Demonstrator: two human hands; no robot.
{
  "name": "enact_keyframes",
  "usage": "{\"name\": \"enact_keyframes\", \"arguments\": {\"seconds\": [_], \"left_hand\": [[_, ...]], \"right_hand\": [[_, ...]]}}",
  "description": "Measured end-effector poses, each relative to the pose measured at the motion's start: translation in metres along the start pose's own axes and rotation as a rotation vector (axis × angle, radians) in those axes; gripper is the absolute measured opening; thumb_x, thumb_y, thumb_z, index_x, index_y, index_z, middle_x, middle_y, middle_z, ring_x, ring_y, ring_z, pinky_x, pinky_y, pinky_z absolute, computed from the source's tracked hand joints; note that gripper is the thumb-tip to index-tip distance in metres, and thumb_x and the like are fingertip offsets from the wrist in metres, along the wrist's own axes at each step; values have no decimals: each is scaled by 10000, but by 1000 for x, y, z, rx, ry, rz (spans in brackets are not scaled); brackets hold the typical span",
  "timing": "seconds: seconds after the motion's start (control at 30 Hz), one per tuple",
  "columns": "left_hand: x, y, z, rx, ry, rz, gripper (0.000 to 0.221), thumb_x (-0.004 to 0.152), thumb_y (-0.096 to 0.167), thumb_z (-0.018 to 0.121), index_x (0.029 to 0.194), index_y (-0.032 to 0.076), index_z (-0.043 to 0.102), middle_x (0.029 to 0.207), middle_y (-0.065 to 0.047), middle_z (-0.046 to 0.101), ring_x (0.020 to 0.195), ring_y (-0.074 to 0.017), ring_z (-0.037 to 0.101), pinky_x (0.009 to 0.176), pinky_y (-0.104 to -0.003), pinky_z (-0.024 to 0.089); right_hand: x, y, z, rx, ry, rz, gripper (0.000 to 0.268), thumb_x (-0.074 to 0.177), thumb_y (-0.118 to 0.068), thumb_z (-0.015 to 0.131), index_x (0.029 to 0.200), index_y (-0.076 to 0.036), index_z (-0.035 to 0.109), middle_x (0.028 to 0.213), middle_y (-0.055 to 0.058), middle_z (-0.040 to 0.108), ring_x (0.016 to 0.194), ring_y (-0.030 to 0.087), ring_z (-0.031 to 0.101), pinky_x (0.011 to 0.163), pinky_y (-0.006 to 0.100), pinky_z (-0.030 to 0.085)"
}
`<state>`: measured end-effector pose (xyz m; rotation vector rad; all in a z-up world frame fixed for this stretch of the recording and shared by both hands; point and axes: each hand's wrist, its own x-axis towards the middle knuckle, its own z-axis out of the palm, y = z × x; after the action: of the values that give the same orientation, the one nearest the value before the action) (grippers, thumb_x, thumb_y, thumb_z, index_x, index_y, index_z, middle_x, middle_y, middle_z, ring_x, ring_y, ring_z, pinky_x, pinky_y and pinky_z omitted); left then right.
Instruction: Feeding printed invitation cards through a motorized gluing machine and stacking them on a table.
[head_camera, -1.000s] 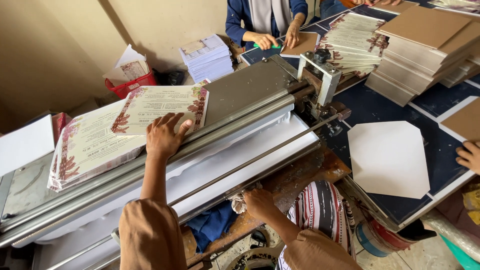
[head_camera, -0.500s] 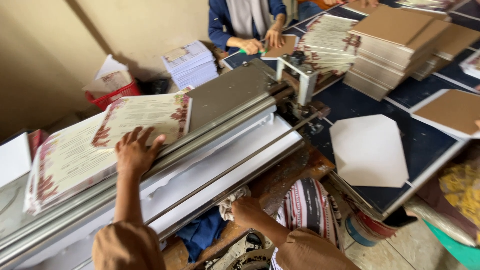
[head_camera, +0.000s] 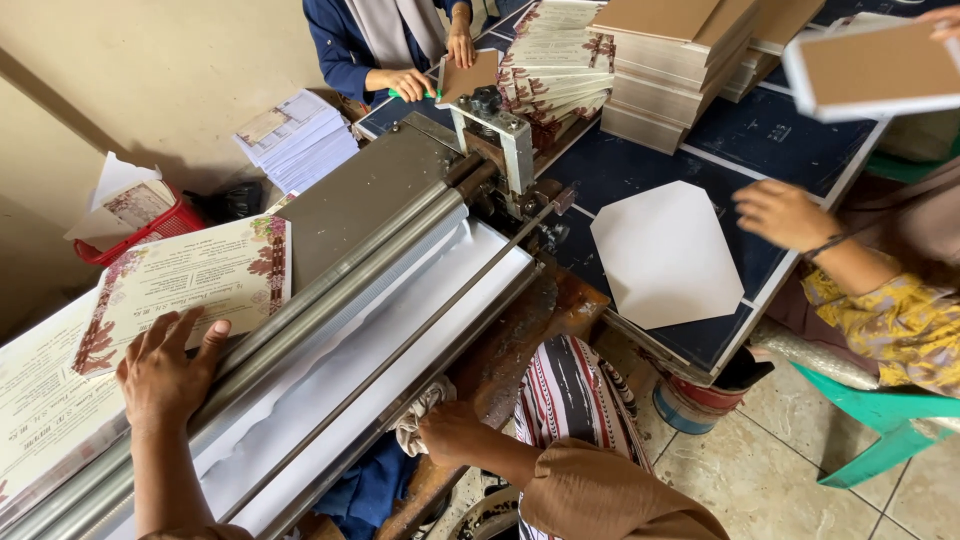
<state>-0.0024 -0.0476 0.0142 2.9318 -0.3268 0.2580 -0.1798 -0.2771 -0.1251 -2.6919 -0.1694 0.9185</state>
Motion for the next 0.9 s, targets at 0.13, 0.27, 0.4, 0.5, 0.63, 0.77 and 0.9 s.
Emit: {"name": "enact_keyframes", "arguments": {"seconds": [0.13,0.27,0.4,0.5,0.63,0.77,0.9], "left_hand": [[1,-1,2,9,0,-10,782,809,757,210,1357,264,470,1420,-95,424,1301,-415,305,996,-592,229],[1,-3,4,3,21,5,768,816,752,221,1345,263,488,1411,-100,438,1288,-422,319,988,-592,236],[1,-4,5,3,41,17,762,817,755,225,1340,270,496,1402,-102,448,1277,-421,337,981,-598,242],[1,-5,5,7,36,20,759,822,752,225,1339,268,497,1405,-107,445,1280,-424,333,986,-599,235],[5,3,4,59,-65,-64,755,811,751,159,1365,322,439,1454,-76,382,1328,-369,290,1026,-564,205],[7,0,10,117,-37,-47,622,873,710,281,1303,332,522,1405,-46,453,1307,-305,359,1011,-538,265],[4,18,4,76,-61,34,575,924,695,272,1251,332,575,1352,-49,514,1304,-307,381,1037,-582,261]], "right_hand": [[8,5,11,11,83,-44,10,858,-27,576,849,-24,574,721,53,533,671,180,515,672,374,461],[4,3,5,10,51,-22,61,857,-42,591,916,-32,603,796,64,602,773,191,574,733,370,477],[4,1,5,-22,36,3,30,877,-43,586,892,-28,608,731,52,576,705,173,559,687,355,492],[0,2,4,17,46,3,39,880,-51,589,850,-27,595,709,44,565,657,150,534,658,337,474],[-28,7,-11,78,21,-149,89,906,-41,503,957,-9,568,840,100,574,748,216,546,723,402,450],[-29,18,-20,338,393,-407,141,896,-125,488,765,-129,539,602,-6,480,582,171,490,553,296,421],[12,30,-52,229,1252,-487,77,808,-165,597,860,-214,626,733,-13,648,671,214,653,604,331,516]]}}
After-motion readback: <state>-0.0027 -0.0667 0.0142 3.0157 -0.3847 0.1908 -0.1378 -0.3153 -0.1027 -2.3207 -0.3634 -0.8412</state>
